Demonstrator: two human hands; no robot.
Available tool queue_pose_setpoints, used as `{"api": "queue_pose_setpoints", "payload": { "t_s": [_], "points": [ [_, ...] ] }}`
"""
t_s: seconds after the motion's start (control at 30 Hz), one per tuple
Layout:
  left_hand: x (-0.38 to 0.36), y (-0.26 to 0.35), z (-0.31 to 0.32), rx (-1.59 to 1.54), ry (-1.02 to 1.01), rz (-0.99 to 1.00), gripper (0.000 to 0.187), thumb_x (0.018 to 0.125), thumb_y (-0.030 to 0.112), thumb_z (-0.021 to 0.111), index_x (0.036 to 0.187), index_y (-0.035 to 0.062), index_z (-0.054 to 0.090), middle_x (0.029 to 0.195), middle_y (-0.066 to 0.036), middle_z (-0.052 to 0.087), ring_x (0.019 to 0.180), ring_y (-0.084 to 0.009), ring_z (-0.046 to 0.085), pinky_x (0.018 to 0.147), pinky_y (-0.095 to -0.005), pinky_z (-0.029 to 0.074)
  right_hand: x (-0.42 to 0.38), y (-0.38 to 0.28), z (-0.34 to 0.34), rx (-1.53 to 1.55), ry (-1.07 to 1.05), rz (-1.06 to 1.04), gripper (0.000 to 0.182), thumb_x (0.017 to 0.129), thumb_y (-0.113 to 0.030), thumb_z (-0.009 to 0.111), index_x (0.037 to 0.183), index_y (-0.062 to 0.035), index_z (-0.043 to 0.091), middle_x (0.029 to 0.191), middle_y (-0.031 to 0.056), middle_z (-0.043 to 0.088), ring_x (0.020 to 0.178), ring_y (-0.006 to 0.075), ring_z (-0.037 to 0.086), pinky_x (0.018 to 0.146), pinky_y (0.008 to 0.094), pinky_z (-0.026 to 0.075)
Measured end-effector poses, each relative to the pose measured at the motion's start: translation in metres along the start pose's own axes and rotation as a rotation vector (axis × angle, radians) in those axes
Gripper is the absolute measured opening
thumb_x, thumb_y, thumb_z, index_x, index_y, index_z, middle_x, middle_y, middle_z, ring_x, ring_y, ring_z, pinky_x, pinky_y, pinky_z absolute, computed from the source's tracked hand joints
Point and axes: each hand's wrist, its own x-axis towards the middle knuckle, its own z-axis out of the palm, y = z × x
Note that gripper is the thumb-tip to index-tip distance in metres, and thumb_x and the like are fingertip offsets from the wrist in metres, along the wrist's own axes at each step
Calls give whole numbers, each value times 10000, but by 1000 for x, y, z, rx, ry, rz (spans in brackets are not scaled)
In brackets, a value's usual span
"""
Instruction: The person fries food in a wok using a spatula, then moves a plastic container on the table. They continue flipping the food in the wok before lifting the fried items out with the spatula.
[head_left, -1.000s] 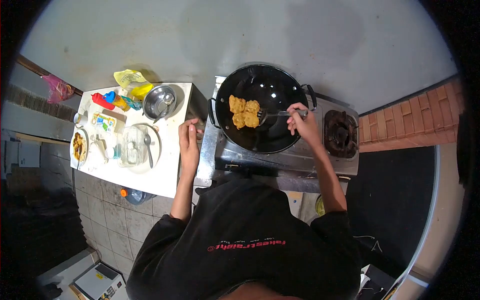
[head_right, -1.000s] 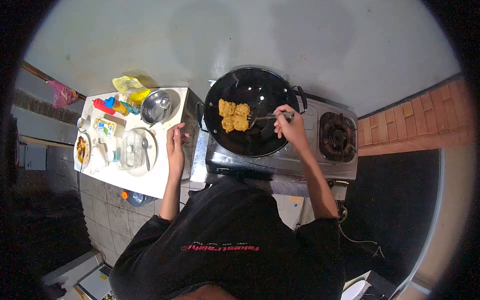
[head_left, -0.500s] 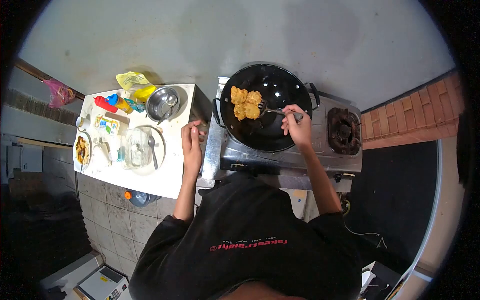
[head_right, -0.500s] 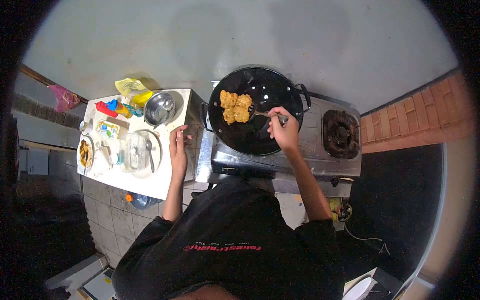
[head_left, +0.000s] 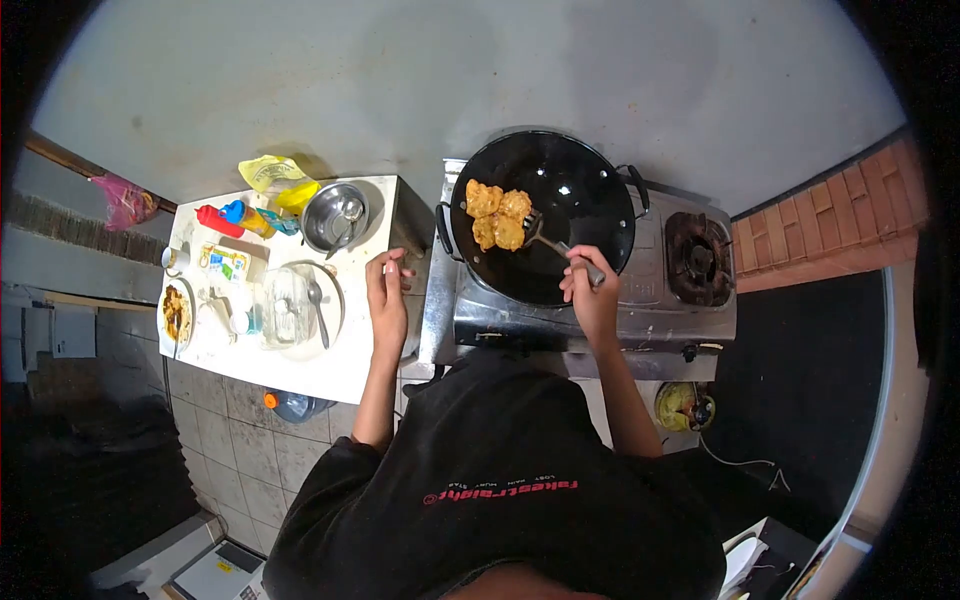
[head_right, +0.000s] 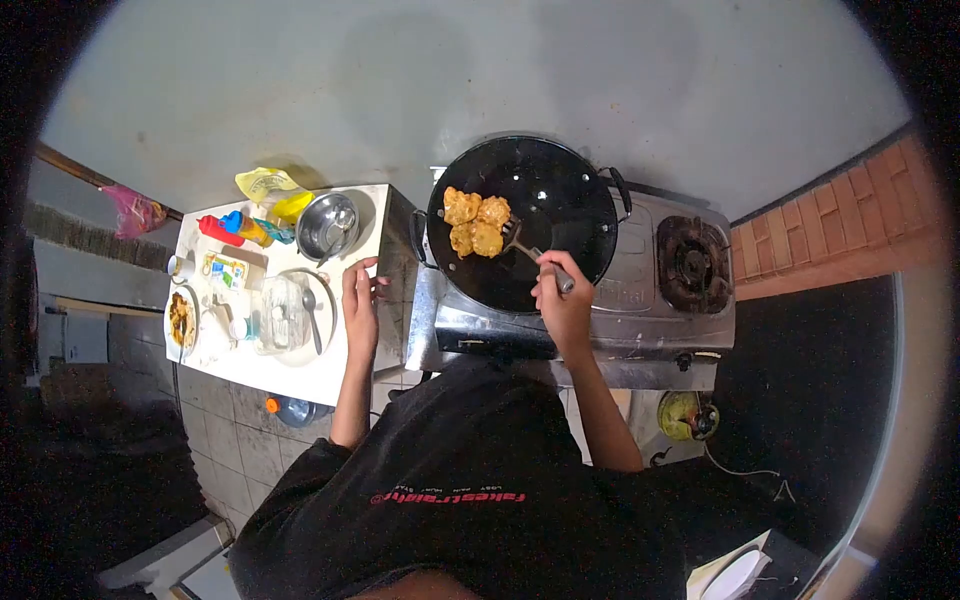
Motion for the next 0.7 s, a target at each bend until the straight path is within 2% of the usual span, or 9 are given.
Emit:
{"api": "queue_pose_setpoints", "payload": {
  "t_s": [0.33,0.4,0.43,0.5,0.7],
  "points": [
    [5,7,13,11,-71,-1,340,1101,268,417,1235,9,592,1150,-72,563,908,-126,590,773,-277,480,-11,5,10,54,14,5,123,999,-53,528,1029,-55,648,727,-8,579,597,44,563,485,209,424],
    [6,4,14,75,-110,21,395,1103,352,394,1291,49,563,1267,-60,594,944,-135,616,799,-280,483,-3,7,12,96,28,10,113,1000,-56,538,1028,-47,646,741,-8,579,598,47,567,483,208,427],
    [6,5,15,74,-111,22,395,1103,352,394,1291,49,563,1267,-60,594,944,-135,616,799,-280,483,2,8,12,96,30,9,113,1000,-56,538,1028,-47,646,741,-8,579,598,47,567,483,208,427],
    [5,10,18,21,-89,18,336,1102,263,412,1229,10,593,1146,-67,564,900,-123,582,773,-272,476,11,12,12,105,28,-6,108,1002,-65,548,1034,-39,648,745,-5,580,599,50,570,480,208,428],
    [2,4,10,-10,-55,7,329,1100,261,416,1229,13,591,1151,-68,570,900,-126,589,775,-279,481,19,21,9,144,1,-24,132,1014,-67,532,1056,-23,650,778,21,580,607,59,575,488,211,433]
  ]
}}
